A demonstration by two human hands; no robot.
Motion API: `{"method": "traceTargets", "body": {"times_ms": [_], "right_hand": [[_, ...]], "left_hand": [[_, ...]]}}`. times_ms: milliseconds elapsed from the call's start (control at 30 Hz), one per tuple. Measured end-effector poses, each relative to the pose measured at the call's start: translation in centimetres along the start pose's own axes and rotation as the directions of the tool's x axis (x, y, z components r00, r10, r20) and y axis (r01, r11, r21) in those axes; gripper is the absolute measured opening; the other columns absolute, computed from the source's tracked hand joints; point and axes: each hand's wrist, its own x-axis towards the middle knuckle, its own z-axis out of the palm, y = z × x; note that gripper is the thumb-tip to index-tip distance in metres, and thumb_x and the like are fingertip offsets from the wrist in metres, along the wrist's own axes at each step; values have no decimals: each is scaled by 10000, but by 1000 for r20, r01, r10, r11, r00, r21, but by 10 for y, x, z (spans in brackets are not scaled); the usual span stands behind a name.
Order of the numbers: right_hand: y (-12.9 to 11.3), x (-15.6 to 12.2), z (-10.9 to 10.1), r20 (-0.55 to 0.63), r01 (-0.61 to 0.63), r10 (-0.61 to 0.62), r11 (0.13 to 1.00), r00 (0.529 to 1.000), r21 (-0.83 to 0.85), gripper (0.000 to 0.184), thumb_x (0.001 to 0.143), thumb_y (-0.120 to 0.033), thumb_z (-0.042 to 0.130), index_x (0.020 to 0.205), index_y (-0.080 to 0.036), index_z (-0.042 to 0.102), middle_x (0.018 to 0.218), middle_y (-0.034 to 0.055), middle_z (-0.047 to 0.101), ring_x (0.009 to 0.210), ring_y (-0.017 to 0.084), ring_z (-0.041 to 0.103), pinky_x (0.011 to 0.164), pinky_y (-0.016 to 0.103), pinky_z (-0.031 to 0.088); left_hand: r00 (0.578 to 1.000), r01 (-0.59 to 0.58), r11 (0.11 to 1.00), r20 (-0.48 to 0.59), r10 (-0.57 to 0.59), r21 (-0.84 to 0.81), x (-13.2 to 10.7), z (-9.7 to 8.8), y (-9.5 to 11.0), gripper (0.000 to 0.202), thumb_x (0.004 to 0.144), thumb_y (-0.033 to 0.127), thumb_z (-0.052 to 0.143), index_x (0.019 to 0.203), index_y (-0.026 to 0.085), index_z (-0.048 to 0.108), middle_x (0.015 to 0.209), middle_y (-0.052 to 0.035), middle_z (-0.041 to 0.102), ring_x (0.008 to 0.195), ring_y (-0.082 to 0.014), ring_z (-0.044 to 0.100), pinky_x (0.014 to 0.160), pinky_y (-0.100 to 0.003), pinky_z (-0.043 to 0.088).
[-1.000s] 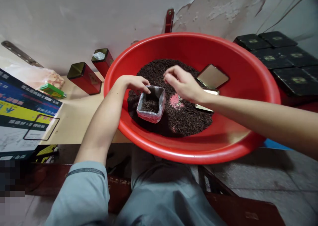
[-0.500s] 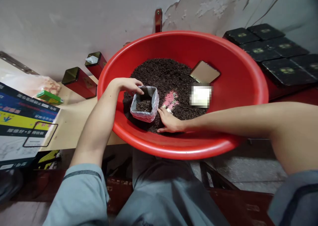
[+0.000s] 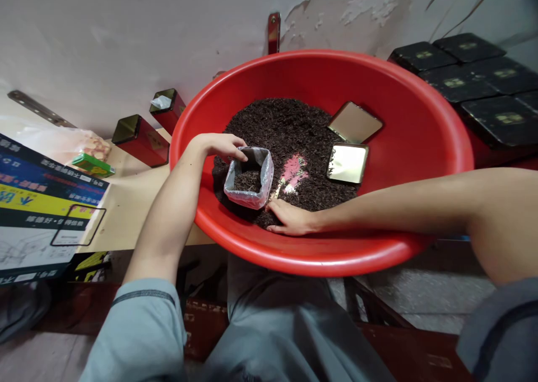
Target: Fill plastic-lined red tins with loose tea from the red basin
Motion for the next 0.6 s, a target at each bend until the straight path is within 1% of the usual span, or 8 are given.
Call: {"method": "traceTargets", "body": {"times_ms": [100,233,333,433,500,600], "right_hand": [[1,0,0,47,37,-39,998,998,46,465,1003,-424,662,1356,-122,651,1390,240,661,1278,346,665,1172,498,530],[-7,1,-8,149,-7,0,999,989,48,548,1045,-517,596,1435,-142,684,1420,236,701,1282,364,710,1139,487,542],[-16,4,-16,223,-67,55,997,973,49,565,1045,-575,574,1395,-155,721,1398,203,747,1278,362,725,1123,448,535],[-25,6,-21,276,-148,139,989,951,11,572,1033,-640,551,1321,-191,758,1287,170,805,1176,364,765,1025,432,559],[-30,6,-22,278,-150,142,989,950,5,537,1038,-634,539,1283,-217,771,1247,148,819,1129,348,774,979,413,558],[-34,7,-19,249,-90,62,991,967,104,408,1056,-510,551,1216,-209,777,1227,112,823,1071,271,766,946,341,545]], "left_hand": [[1000,5,1000,4,-5,-17,1,0,0,770,715,600,698,1404,254,700,1243,-65,771,1090,-257,670,810,-264,509],[1000,17,999,1,-17,-28,1,1,1,754,708,591,703,1373,235,704,1253,-76,767,1104,-263,667,803,-261,512],[1000,18,999,-1,-18,-38,0,1,2,746,710,592,704,1363,231,710,1240,-76,767,1110,-267,662,815,-266,515],[1000,17,999,2,-17,-31,0,1,2,750,712,590,705,1380,250,711,1234,-64,769,1110,-263,663,829,-268,508],[1000,9,1000,4,-9,-27,0,1,1,757,716,587,702,1397,258,706,1238,-60,769,1120,-263,663,838,-269,504],[1000,2,999,3,-2,-34,0,1,1,765,713,589,699,1405,263,703,1226,-59,770,1131,-270,662,848,-276,506]]}}
